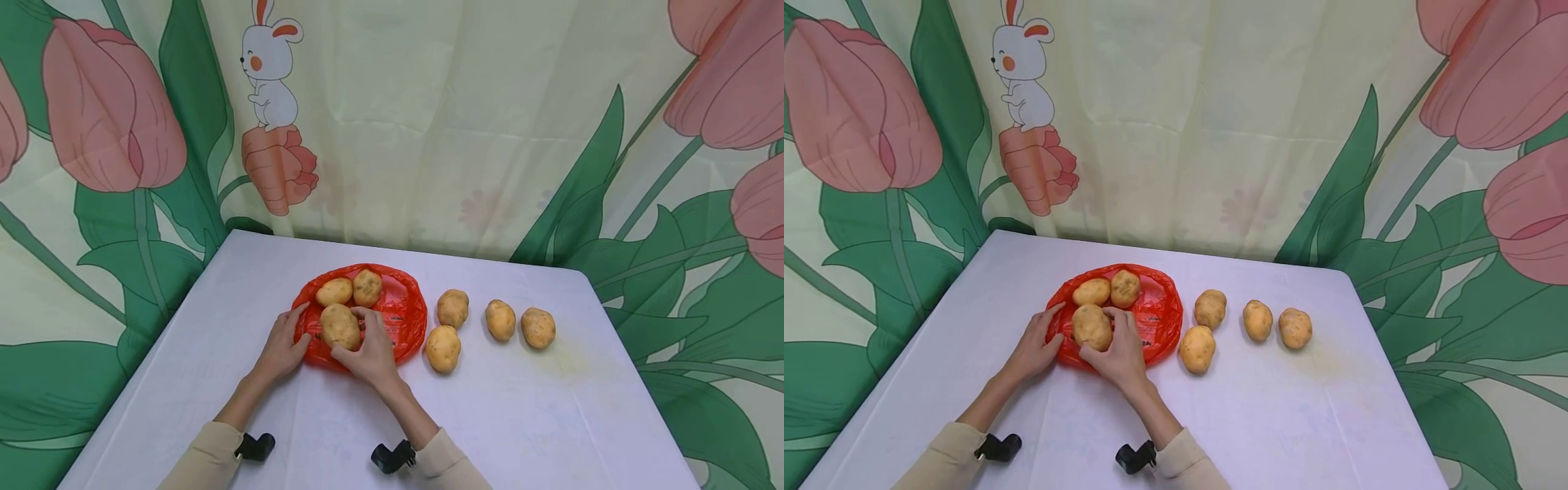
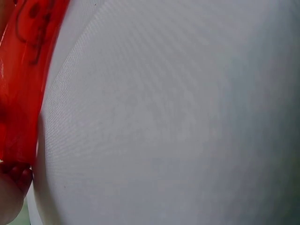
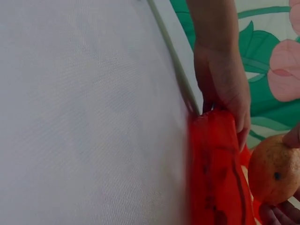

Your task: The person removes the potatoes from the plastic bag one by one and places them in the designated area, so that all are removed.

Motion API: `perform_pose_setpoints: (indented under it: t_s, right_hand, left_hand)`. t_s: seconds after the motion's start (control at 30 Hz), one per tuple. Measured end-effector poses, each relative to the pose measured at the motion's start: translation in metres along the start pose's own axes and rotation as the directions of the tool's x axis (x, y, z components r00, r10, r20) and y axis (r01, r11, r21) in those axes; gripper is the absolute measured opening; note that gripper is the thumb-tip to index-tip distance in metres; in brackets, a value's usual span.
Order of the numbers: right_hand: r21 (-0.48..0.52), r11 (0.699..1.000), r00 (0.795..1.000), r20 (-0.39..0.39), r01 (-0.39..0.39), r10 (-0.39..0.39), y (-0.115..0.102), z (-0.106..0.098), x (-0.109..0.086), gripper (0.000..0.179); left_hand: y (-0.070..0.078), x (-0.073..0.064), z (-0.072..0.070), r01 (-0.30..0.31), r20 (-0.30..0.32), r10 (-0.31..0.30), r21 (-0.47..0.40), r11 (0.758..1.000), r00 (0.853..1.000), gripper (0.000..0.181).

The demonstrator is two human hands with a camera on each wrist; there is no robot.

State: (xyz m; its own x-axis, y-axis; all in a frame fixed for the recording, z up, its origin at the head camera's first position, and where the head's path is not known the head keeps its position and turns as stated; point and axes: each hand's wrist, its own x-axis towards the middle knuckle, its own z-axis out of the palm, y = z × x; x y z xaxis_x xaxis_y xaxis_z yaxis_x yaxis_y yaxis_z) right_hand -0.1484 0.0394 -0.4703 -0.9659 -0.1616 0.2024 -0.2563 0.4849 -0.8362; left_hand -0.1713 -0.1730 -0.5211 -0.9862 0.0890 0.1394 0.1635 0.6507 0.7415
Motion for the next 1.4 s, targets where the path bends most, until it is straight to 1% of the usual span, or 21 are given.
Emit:
perform_pose_setpoints:
  t_s: [0.17, 0.3, 0.43, 0.73, 0.93, 1.07, 1.17, 1.33, 1.4]
  right_hand:
    - [0.02, 1.0, 1.0, -0.019, 0.0, 0.0, -0.003, -0.01, -0.007, 0.069]
    - [0.038, 0.999, 0.999, -0.047, 0.007, -0.006, -0.004, -0.017, -0.013, 0.069]
    - [0.033, 0.999, 0.997, -0.073, 0.01, -0.008, -0.004, -0.025, -0.018, 0.067]
    - [0.04, 0.999, 0.992, -0.122, 0.024, -0.019, 0.0, -0.038, -0.027, 0.066]
    - [0.035, 0.999, 0.989, -0.143, 0.029, -0.024, 0.003, -0.047, -0.032, 0.066]
    - [0.036, 0.999, 0.988, -0.154, 0.008, -0.003, 0.006, -0.053, -0.035, 0.068]
    - [0.039, 0.999, 0.985, -0.17, -0.001, 0.008, 0.008, -0.058, -0.037, 0.068]
    - [0.022, 1.0, 0.978, -0.208, 0.011, -0.006, 0.012, -0.067, -0.041, 0.068]
    - [0.019, 1.0, 0.974, -0.226, 0.005, 0.0, 0.013, -0.071, -0.043, 0.068]
  left_hand:
    - [-0.001, 0.0, 0.0, 0.003, 0.0, -0.003, -0.004, 1.0, 1.0, 0.064]
    - [-0.002, 0.002, 0.001, -0.021, -0.011, 0.021, 0.001, 1.0, 1.0, 0.063]
    - [-0.003, 0.003, 0.001, -0.04, -0.018, 0.04, 0.004, 0.999, 0.999, 0.063]
    - [0.0, 0.002, -0.002, -0.017, 0.001, 0.017, -0.002, 1.0, 1.0, 0.063]
    - [0.001, 0.0, -0.002, -0.018, -0.009, 0.018, -0.008, 1.0, 1.0, 0.062]
    - [0.001, -0.001, -0.001, -0.015, -0.012, 0.015, -0.012, 1.0, 1.0, 0.062]
    - [0.001, -0.001, -0.002, -0.01, -0.004, 0.01, -0.016, 1.0, 1.0, 0.063]
    - [0.0, 0.0, -0.002, -0.006, 0.005, 0.006, -0.015, 1.0, 1.0, 0.064]
    - [0.0, 0.0, -0.002, -0.006, 0.004, 0.006, -0.013, 1.0, 1.0, 0.064]
